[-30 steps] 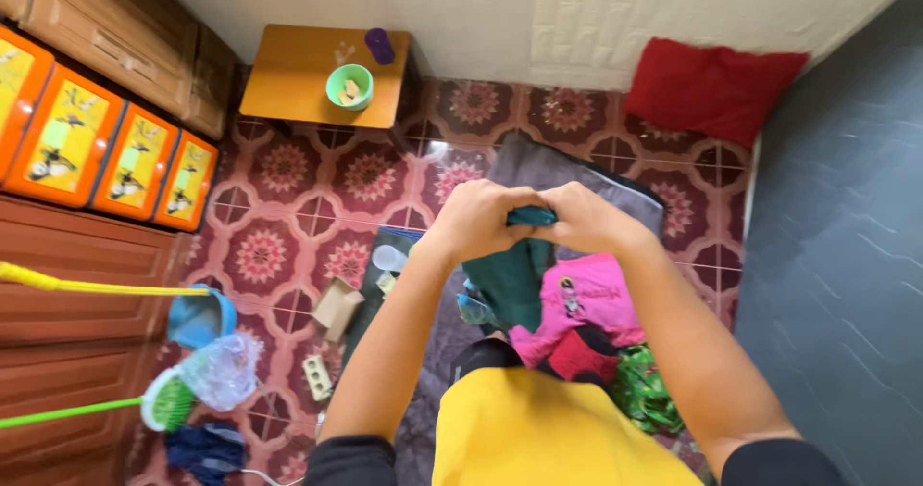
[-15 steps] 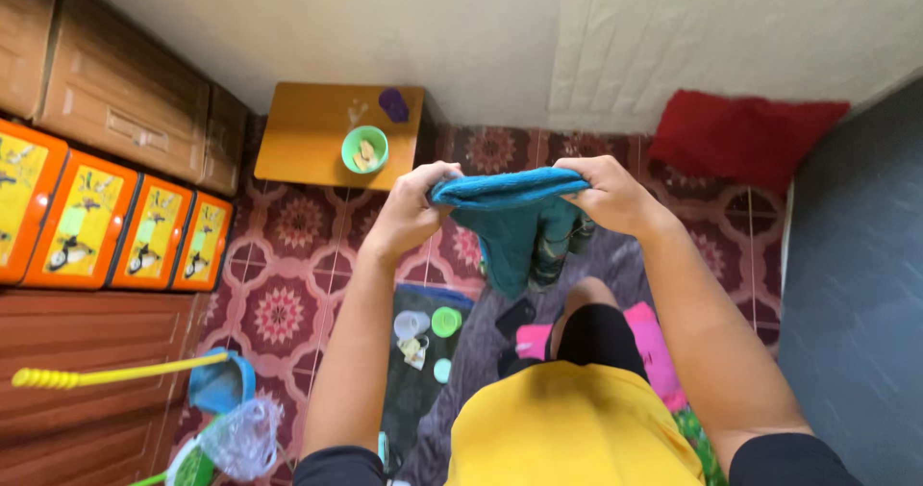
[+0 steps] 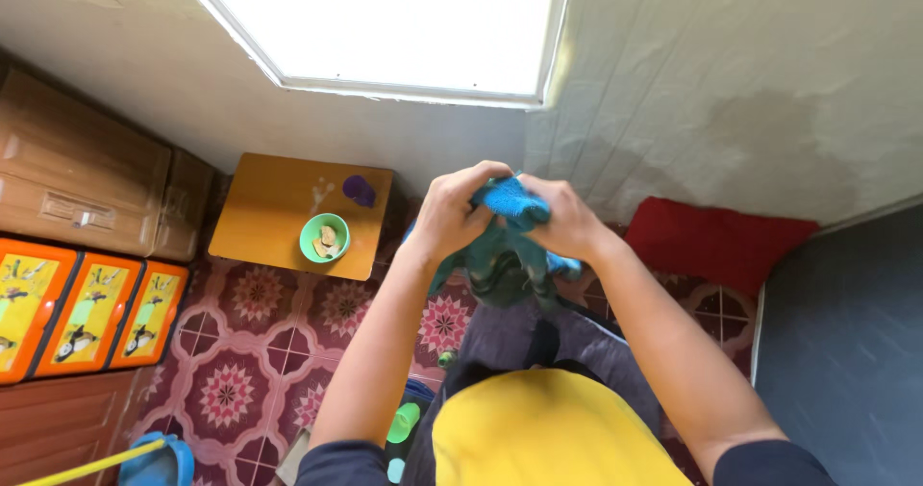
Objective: The person folds a towel on a table, opens a window and hooks its latch, ties up the curtain beside the window, and places the folded towel onto the windowsill.
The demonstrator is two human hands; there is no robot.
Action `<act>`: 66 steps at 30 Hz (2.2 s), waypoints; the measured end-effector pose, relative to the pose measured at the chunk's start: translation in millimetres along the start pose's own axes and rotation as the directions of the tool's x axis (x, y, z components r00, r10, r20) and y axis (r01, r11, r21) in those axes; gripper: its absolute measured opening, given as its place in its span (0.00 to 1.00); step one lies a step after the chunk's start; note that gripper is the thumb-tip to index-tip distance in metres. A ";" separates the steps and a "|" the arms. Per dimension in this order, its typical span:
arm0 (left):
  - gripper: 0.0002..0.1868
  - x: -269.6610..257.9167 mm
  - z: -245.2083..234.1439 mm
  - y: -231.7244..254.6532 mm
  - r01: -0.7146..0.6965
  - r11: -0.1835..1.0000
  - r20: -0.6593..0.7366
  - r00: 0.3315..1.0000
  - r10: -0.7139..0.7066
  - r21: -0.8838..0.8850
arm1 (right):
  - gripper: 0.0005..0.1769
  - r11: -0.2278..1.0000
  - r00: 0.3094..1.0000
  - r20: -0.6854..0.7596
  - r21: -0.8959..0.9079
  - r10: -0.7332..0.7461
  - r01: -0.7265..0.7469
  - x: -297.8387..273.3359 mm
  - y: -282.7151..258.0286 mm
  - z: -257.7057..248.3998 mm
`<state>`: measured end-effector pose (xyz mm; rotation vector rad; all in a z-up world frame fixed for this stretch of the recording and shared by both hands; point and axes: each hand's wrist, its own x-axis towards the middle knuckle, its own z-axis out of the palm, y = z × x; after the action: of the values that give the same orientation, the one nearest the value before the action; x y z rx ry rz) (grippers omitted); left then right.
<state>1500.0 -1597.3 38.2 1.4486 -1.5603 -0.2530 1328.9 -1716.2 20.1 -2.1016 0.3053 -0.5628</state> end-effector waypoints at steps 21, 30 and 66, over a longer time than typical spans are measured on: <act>0.08 94.3 -108.0 -315.7 0.475 0.877 0.193 0.869 -0.455 -0.071 | 0.14 0.848 0.949 -0.251 0.529 0.191 -0.031 241.6 172.0 -22.8; 0.20 196.4 -217.8 -382.2 0.278 0.887 0.533 0.718 -0.447 0.369 | 0.10 0.743 0.767 -0.358 0.633 0.532 -0.219 313.1 204.4 -20.4; 0.26 244.5 -68.0 -701.6 0.761 0.403 0.018 0.478 -0.878 -0.508 | 0.23 0.493 0.448 -0.312 0.079 0.838 -0.866 349.4 437.8 46.2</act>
<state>2052.0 -1969.9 -298.1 1.6723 -0.3552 -0.9296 1653.0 -2072.3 -269.8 -1.6051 1.5230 -0.2322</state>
